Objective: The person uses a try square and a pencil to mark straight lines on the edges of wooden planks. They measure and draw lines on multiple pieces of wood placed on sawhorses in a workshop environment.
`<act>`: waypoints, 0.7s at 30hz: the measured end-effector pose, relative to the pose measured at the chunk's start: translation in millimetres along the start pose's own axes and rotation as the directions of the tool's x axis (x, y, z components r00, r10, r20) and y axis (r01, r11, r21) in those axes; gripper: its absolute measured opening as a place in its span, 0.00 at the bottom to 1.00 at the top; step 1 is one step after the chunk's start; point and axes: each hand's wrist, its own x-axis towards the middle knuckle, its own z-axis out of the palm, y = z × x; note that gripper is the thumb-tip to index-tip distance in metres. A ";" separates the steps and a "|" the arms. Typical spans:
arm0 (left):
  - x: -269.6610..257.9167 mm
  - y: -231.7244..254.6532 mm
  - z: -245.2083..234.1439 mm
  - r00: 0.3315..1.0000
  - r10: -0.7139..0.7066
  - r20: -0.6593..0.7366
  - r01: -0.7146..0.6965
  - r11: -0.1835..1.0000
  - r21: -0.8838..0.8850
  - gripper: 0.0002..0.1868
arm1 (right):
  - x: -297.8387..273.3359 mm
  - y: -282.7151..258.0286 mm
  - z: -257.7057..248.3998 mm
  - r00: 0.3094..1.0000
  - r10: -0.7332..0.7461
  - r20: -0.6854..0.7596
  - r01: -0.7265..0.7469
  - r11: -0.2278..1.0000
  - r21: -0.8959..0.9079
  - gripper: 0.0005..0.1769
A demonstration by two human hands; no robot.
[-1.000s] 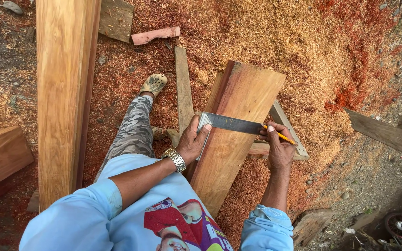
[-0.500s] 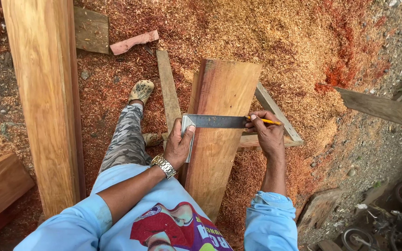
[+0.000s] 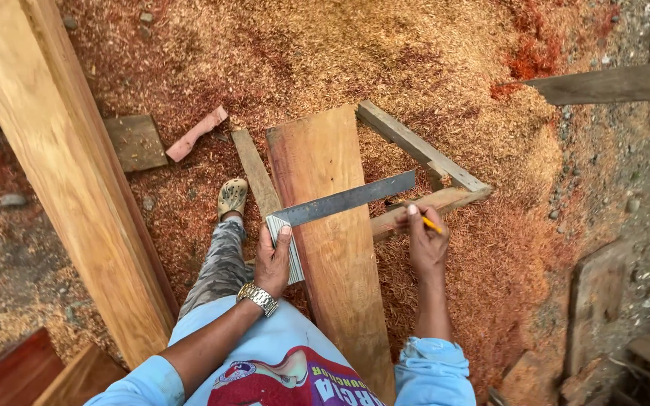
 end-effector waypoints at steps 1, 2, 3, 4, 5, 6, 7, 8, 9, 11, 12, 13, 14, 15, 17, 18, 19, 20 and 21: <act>2.1 6.9 -6.4 1.000 0.016 0.022 -0.017 1.000 0.018 0.22 | -15.6 17.8 2.4 1.000 0.004 -0.024 -0.003 1.000 0.022 0.13; 3.4 13.8 -12.5 0.994 -0.096 0.043 0.094 0.994 0.050 0.21 | -31.8 35.7 5.7 1.000 -0.021 -0.023 0.022 0.999 0.043 0.14; 3.1 20.9 -19.7 0.976 -0.209 0.055 0.204 0.975 0.089 0.20 | -49.2 53.6 11.1 0.999 -0.045 -0.019 0.046 0.997 0.066 0.15; 1.0 18.4 -23.3 0.978 -0.196 0.069 0.187 0.976 0.113 0.20 | -72.5 65.1 16.3 0.998 -0.040 -0.040 0.043 0.995 0.088 0.15; 1.5 16.0 -27.8 0.967 -0.211 0.146 0.205 0.977 0.054 0.19 | -94.0 76.6 24.9 0.998 0.041 -0.045 -0.034 0.988 0.149 0.15; 1.7 13.9 -32.1 0.949 -0.222 0.222 0.229 0.973 -0.002 0.17 | -115.5 87.7 34.2 0.992 0.121 -0.043 -0.109 0.971 0.211 0.15; 2.7 23.2 -28.2 0.950 -0.204 0.236 0.204 0.979 0.023 0.17 | -133.4 83.7 42.5 0.991 0.119 -0.063 -0.101 0.965 0.242 0.15; 2.5 31.9 -24.3 0.948 -0.127 0.293 0.128 0.992 0.016 0.18 | -151.8 79.8 51.3 0.993 0.104 -0.060 -0.085 0.963 0.254 0.15; -1.5 38.4 -20.2 0.935 -0.054 0.350 0.057 0.998 0.002 0.18 | -172.6 76.9 59.1 0.994 0.088 -0.057 -0.070 0.962 0.263 0.17; -3.5 74.4 3.4 0.910 -0.162 0.382 0.131 0.986 0.106 0.19 | -195.5 39.4 61.3 0.995 -0.008 -0.103 0.029 0.978 0.207 0.19; -5.6 91.3 16.2 0.879 -0.282 0.384 0.223 0.956 0.192 0.21 | -205.8 20.7 60.9 0.987 -0.104 -0.122 0.119 0.986 0.121 0.22; -5.2 89.7 25.8 0.882 -0.269 0.386 0.201 0.957 0.207 0.21 | -205.7 23.2 61.9 0.985 -0.109 -0.136 0.128 0.982 0.141 0.22; -3.5 87.9 35.3 0.869 -0.248 0.429 0.193 0.967 0.169 0.22 | -204.3 25.3 63.6 0.970 -0.155 -0.188 0.163 0.986 0.029 0.23; -4.6 84.2 43.0 0.848 -0.242 0.471 0.198 0.970 0.141 0.23 | -207.7 27.4 65.8 0.954 -0.188 -0.233 0.173 0.981 -0.082 0.25; -8.9 82.7 54.9 0.842 -0.260 0.472 0.185 0.962 0.201 0.23 | -204.2 45.0 62.8 0.948 -0.160 -0.275 0.135 0.985 -0.107 0.25; -10.2 81.8 61.0 0.838 -0.275 0.471 0.180 0.955 0.237 0.23 | -202.2 53.2 61.6 0.942 -0.146 -0.304 0.103 0.983 -0.154 0.24; -13.6 78.9 65.7 0.834 -0.281 0.475 0.177 0.951 0.253 0.23 | -200.9 66.1 57.3 0.940 -0.132 -0.313 0.092 0.986 -0.142 0.24; -14.9 76.4 70.7 0.821 -0.322 0.472 0.228 0.942 0.245 0.20 | -197.9 78.6 53.8 0.933 -0.169 -0.317 0.111 0.975 -0.193 0.24; -14.6 74.8 74.4 0.804 -0.368 0.467 0.284 0.928 0.242 0.17 | -194.7 89.5 51.8 0.928 -0.199 -0.315 0.124 0.962 -0.242 0.23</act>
